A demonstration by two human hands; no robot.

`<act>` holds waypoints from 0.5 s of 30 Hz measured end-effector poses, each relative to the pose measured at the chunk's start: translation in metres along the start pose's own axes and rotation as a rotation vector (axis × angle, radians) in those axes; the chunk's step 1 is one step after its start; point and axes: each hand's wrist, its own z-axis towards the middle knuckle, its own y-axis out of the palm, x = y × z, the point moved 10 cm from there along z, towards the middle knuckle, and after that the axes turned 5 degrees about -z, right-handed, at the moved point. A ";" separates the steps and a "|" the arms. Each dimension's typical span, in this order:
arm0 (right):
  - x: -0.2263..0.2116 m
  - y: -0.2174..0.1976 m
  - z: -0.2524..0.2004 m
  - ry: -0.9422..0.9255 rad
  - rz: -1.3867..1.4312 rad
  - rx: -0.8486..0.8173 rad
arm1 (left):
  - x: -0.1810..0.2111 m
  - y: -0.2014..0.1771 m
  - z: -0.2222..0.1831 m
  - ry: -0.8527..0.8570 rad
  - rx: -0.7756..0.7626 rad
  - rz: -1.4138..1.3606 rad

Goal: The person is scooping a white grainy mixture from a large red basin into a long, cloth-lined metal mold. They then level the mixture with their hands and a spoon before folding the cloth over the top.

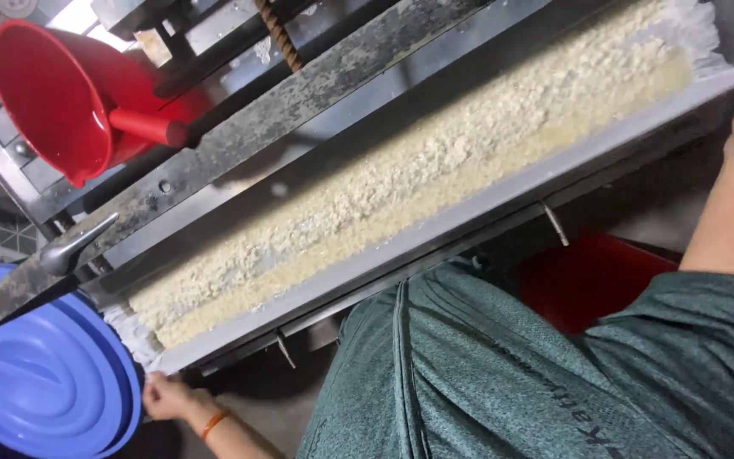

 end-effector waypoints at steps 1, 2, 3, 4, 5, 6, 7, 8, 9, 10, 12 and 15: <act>-0.002 0.010 0.011 0.000 -0.002 0.006 | 0.006 0.009 0.005 -0.001 -0.006 -0.001; -0.025 0.015 0.024 -0.173 -0.143 0.053 | 0.022 0.022 0.008 0.093 -0.048 -0.001; -0.049 0.024 0.031 -0.344 -0.284 0.096 | 0.039 0.038 0.012 0.189 -0.091 -0.004; -0.073 0.036 0.036 -0.514 -0.426 0.134 | 0.056 0.053 0.015 0.286 -0.133 -0.008; -0.104 0.066 0.058 -0.683 -0.571 0.169 | 0.074 0.071 0.016 0.383 -0.176 -0.014; -0.109 0.080 0.063 -0.681 -0.571 0.179 | 0.085 0.083 0.009 0.385 -0.183 -0.021; -0.117 0.095 0.065 -0.731 -0.624 0.182 | 0.081 0.091 0.007 0.238 -0.128 0.016; -0.124 0.112 0.068 -0.780 -0.678 0.184 | 0.077 0.099 0.003 0.091 -0.074 0.055; -0.129 0.117 0.062 -0.778 -0.683 0.191 | 0.071 0.106 0.008 0.090 -0.082 0.053; -0.129 0.122 0.060 -0.720 -0.652 0.177 | 0.063 0.110 0.013 0.067 -0.055 0.042; -0.127 0.132 0.062 -0.661 -0.618 0.159 | 0.059 0.113 0.018 0.045 -0.026 0.032; -0.122 0.127 0.066 -0.636 -0.743 0.280 | 0.066 0.117 0.011 0.003 -0.045 0.080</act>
